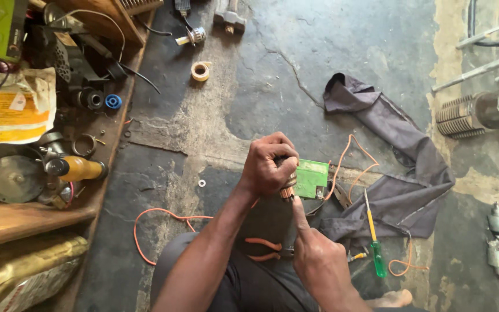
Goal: The person sits on the floor and uses a screwdriver to adjust the commutator of a small electric motor. They then wipe the motor with a cloth and use a metal file to smooth the commutator surface repeatedly.
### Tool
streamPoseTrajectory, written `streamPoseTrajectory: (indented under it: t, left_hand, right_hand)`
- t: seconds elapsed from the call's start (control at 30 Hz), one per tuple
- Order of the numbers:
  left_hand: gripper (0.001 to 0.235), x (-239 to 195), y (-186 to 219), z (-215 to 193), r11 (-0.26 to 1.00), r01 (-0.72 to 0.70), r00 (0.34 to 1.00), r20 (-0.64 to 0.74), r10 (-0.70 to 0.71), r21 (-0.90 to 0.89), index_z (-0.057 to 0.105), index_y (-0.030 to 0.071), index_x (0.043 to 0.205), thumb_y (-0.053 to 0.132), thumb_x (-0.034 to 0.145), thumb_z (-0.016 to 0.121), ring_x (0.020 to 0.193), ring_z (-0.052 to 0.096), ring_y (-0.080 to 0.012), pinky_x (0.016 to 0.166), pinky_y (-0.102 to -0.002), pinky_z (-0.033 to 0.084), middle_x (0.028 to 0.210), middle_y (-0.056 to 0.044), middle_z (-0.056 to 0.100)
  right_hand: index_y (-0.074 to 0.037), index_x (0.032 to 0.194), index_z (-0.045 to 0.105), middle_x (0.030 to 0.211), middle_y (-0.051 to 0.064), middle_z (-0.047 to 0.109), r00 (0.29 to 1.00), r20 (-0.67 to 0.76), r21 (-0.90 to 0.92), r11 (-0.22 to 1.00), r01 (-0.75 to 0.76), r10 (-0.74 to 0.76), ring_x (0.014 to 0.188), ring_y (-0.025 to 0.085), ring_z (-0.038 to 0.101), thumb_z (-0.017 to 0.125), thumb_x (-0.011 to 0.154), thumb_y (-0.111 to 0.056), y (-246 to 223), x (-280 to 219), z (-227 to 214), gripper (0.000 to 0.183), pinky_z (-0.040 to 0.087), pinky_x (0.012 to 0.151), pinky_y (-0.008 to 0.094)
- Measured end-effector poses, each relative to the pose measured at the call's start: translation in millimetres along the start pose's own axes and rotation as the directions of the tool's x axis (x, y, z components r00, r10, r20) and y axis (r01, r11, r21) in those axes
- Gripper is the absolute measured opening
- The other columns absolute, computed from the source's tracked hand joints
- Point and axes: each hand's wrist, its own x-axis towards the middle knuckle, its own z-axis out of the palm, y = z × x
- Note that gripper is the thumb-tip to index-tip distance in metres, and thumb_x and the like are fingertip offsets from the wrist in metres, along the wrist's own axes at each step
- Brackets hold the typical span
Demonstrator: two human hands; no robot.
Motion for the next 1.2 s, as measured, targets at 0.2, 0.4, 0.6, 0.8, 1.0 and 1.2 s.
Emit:
streamPoseTrajectory:
  t: [0.2,0.4,0.6,0.8,1.0,1.2]
  left_hand:
    - [0.011,-3.7,-1.2,2.1,1.000,-0.005,1.000,0.001,0.005,-0.024,0.072,0.002,0.078,0.010,0.081,0.065,0.076,0.070,-0.0198,0.071,-0.033,0.055,0.082,-0.008,0.069]
    - [0.011,-2.5,-2.7,1.5,1.000,0.005,1.000,0.008,-0.005,-0.026,0.072,0.002,0.079,0.010,0.079,0.065,0.074,0.070,-0.0191,0.068,-0.032,0.055,0.081,-0.008,0.069]
    - [0.011,-0.6,4.2,-0.9,1.000,0.005,1.000,0.004,-0.005,-0.025,0.072,0.002,0.078,0.010,0.079,0.066,0.073,0.069,-0.0194,0.067,-0.032,0.054,0.080,-0.009,0.069]
    - [0.011,-6.8,1.3,2.6,0.999,0.029,0.999,0.013,-0.029,-0.023,0.073,0.003,0.079,0.011,0.079,0.065,0.072,0.069,-0.0196,0.068,-0.033,0.055,0.081,-0.009,0.069]
    - [0.011,-2.1,1.4,0.6,1.000,-0.009,1.000,-0.006,0.009,-0.023,0.072,0.003,0.078,0.011,0.079,0.065,0.073,0.070,-0.0208,0.069,-0.033,0.055,0.081,-0.009,0.068]
    - [0.011,2.4,4.6,-3.3,1.000,0.006,1.000,0.006,-0.006,-0.014,0.073,0.003,0.077,0.010,0.078,0.065,0.072,0.070,-0.0209,0.067,-0.033,0.055,0.079,-0.009,0.069]
  right_hand:
    - [-0.007,0.153,0.044,0.067,0.020,0.064,0.997,-0.077,0.320,0.947,0.004,0.022,0.052,0.035,0.065,0.062,0.088,-0.001,1.0,1.8,-3.2,0.068,0.050,0.050,0.045]
    - [-0.007,0.150,0.048,0.064,0.021,0.063,0.995,-0.081,0.267,0.963,-0.026,0.049,0.050,0.035,0.064,0.063,0.087,-0.001,-0.8,4.3,-2.3,0.065,0.050,0.050,0.045]
    - [-0.009,0.151,0.047,0.063,0.019,0.063,0.994,-0.097,0.267,0.963,-0.027,0.054,0.049,0.034,0.065,0.063,0.087,-0.002,-5.2,4.9,-0.9,0.066,0.052,0.050,0.044]
    - [-0.006,0.153,0.043,0.068,0.018,0.065,0.994,-0.097,0.301,0.953,-0.013,0.044,0.055,0.034,0.067,0.060,0.090,0.000,-5.6,-2.5,0.7,0.066,0.052,0.052,0.044]
    - [-0.005,0.153,0.042,0.066,0.017,0.066,0.994,-0.094,0.305,0.952,-0.016,0.046,0.055,0.034,0.068,0.061,0.090,-0.002,-5.3,2.3,1.7,0.066,0.052,0.051,0.044]
    - [-0.010,0.151,0.044,0.066,0.018,0.066,0.992,-0.128,0.192,0.981,0.014,0.011,0.052,0.034,0.067,0.064,0.089,-0.004,-6.0,3.5,2.2,0.066,0.052,0.051,0.044]
